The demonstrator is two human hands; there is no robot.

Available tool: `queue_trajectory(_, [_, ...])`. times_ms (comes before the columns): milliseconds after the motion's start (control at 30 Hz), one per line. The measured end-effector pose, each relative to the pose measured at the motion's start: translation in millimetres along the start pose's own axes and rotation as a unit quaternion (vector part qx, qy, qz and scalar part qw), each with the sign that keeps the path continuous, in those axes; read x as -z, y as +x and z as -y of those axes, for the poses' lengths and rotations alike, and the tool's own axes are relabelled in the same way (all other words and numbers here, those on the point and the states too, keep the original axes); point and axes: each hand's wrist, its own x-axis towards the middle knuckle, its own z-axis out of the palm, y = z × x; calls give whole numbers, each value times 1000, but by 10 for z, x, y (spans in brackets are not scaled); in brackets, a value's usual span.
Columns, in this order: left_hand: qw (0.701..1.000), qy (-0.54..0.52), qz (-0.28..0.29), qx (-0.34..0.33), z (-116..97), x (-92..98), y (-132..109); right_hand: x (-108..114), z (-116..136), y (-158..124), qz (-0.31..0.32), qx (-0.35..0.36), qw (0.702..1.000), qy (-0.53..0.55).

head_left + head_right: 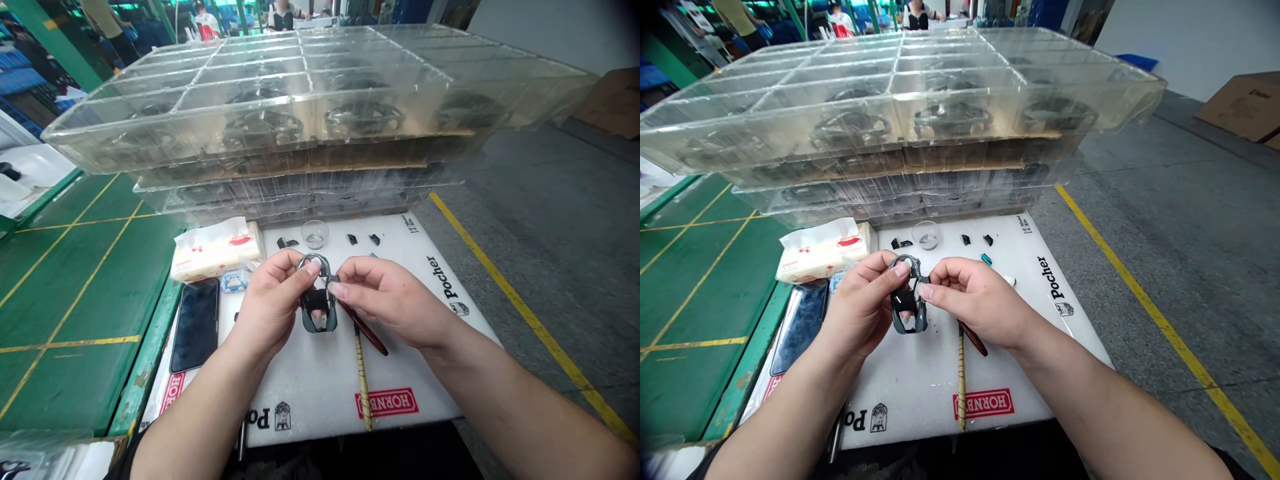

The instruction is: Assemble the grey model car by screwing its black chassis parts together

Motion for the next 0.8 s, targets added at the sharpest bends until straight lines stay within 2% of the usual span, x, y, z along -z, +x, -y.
queue_trajectory(267, [1000,-3,6,-1,4,0,16,4,-28,10,2,-2,1000,4])
queue_trajectory(433, [999,-28,-2,22,-20,1,26,8,-36,20,16,5,1000,20])
queue_trajectory(600, [996,-68,27,51,-23,43,52,-12,-56,48,7,10,1000,-27])
queue_trajectory(800, [993,-95,24,62,-9,49,80,8,-110,47,25,34,999,-25])
